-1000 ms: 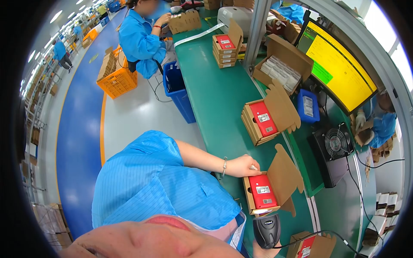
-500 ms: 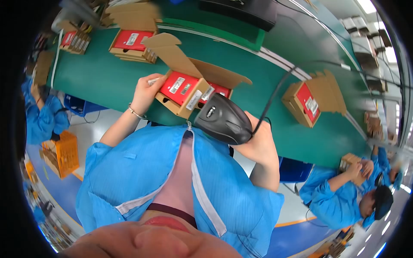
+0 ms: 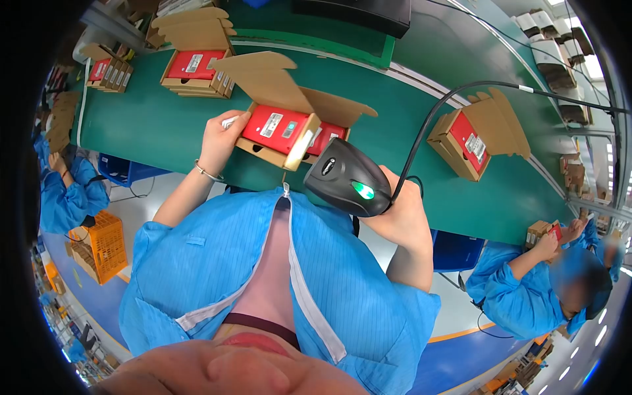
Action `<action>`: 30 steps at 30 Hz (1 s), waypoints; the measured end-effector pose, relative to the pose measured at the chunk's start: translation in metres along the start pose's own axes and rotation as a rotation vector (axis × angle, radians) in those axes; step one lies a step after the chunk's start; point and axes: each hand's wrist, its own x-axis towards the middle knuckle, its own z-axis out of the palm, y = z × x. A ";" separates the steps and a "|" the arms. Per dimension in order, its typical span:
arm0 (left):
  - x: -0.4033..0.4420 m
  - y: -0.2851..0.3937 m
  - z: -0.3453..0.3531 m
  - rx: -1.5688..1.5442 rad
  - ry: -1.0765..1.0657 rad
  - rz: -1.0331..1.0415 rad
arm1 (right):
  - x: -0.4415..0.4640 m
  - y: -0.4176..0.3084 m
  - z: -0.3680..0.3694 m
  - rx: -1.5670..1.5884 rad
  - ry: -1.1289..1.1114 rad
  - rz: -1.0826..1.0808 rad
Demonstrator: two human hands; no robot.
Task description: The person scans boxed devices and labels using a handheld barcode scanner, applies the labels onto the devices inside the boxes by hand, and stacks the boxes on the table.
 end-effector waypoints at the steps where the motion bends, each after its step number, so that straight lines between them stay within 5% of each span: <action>1: 0.000 0.002 0.003 0.006 0.011 -0.008 | -0.001 -0.002 -0.001 -0.003 0.004 0.012; 6: 0.005 -0.012 0.015 0.088 0.087 0.191 | -0.007 -0.001 -0.005 -0.047 0.024 0.044; 12: 0.002 0.007 0.009 0.038 -0.016 -0.040 | -0.008 0.005 -0.005 -0.012 0.036 0.067; 14: -0.004 0.020 0.008 -0.185 -0.178 -0.156 | -0.003 0.006 -0.002 -0.043 0.027 0.066; 19: -0.007 0.029 -0.006 -0.343 -0.197 -0.113 | 0.024 -0.002 -0.003 -0.169 -0.086 0.141; 22: -0.007 0.033 -0.019 -0.668 -0.350 -0.304 | 0.037 0.001 -0.003 -0.227 -0.157 0.154; 30: -0.013 0.045 -0.015 -0.565 -0.377 -0.339 | 0.039 -0.002 -0.002 -0.236 -0.164 0.177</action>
